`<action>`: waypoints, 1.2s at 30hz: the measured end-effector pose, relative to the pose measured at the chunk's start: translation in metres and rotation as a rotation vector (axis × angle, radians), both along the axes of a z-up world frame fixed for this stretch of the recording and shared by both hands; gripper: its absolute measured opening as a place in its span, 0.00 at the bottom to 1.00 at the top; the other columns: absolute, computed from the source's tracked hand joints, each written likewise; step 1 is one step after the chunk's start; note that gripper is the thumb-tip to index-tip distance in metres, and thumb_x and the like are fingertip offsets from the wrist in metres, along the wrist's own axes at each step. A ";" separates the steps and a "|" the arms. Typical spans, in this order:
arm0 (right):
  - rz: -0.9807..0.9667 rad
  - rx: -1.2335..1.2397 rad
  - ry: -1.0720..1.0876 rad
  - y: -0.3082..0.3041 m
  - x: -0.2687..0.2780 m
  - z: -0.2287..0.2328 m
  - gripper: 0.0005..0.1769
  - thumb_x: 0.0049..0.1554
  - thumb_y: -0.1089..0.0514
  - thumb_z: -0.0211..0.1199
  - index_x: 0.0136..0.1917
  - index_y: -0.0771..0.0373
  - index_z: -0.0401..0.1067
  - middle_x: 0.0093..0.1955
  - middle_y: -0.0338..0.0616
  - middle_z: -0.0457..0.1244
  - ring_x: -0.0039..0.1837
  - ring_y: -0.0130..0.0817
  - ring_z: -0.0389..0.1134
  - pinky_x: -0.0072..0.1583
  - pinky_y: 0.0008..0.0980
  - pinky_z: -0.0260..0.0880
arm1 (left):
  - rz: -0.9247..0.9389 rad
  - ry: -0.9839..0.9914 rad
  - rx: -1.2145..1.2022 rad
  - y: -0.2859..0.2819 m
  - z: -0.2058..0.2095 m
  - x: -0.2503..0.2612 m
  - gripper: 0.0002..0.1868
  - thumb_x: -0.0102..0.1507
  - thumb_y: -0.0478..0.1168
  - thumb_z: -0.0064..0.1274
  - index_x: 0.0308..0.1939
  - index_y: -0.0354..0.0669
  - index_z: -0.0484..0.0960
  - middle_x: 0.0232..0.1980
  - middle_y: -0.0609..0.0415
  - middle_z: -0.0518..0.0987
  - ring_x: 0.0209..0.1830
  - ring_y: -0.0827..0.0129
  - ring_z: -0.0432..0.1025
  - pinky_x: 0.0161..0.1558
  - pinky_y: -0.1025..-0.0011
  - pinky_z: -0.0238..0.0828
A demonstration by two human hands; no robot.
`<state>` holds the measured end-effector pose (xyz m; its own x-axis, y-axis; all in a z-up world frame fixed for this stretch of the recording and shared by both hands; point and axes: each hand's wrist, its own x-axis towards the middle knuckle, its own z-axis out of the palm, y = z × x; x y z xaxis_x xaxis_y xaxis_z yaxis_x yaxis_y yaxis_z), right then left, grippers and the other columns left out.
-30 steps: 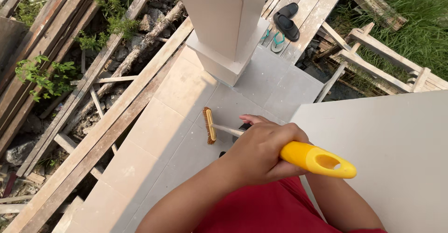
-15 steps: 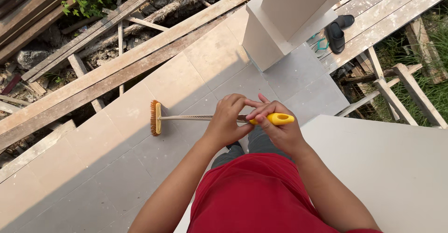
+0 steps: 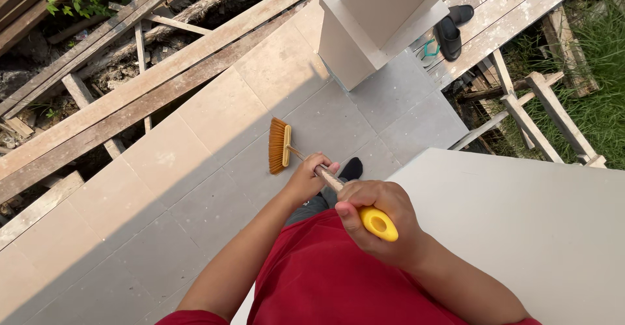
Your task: The person sweeps a tiled balcony floor using a long-handled brush, moving it back and forth to clean the surface and edges.
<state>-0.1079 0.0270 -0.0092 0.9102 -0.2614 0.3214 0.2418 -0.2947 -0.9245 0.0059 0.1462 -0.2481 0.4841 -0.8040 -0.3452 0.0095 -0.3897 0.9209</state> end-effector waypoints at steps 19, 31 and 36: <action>-0.088 -0.054 -0.127 0.001 -0.003 0.093 0.13 0.65 0.49 0.60 0.49 0.60 0.64 0.28 0.34 0.59 0.28 0.27 0.62 0.37 0.32 0.71 | -0.127 -0.274 -0.445 -0.060 0.076 -0.024 0.18 0.65 0.46 0.60 0.27 0.40 0.75 0.29 0.47 0.78 0.36 0.55 0.72 0.42 0.60 0.69; 0.223 0.367 -0.099 0.065 0.039 -0.076 0.10 0.73 0.53 0.52 0.53 0.60 0.58 0.41 0.44 0.62 0.46 0.37 0.66 0.62 0.49 0.72 | 0.420 -0.479 0.191 0.184 -0.049 0.057 0.11 0.55 0.38 0.63 0.39 0.40 0.80 0.43 0.47 0.80 0.49 0.54 0.72 0.55 0.59 0.68; 0.389 0.171 -0.019 0.096 0.044 -0.063 0.06 0.69 0.62 0.57 0.50 0.61 0.62 0.40 0.45 0.64 0.42 0.36 0.67 0.55 0.41 0.74 | 0.316 -0.278 0.323 0.179 -0.082 0.051 0.20 0.62 0.49 0.63 0.30 0.35 0.76 0.38 0.44 0.77 0.41 0.51 0.72 0.47 0.61 0.70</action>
<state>-0.0640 0.1225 -0.0723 0.9459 0.0493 0.3205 0.3219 -0.0210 -0.9466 0.0570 0.3255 -0.3299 0.7944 -0.4779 -0.3749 -0.0550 -0.6713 0.7391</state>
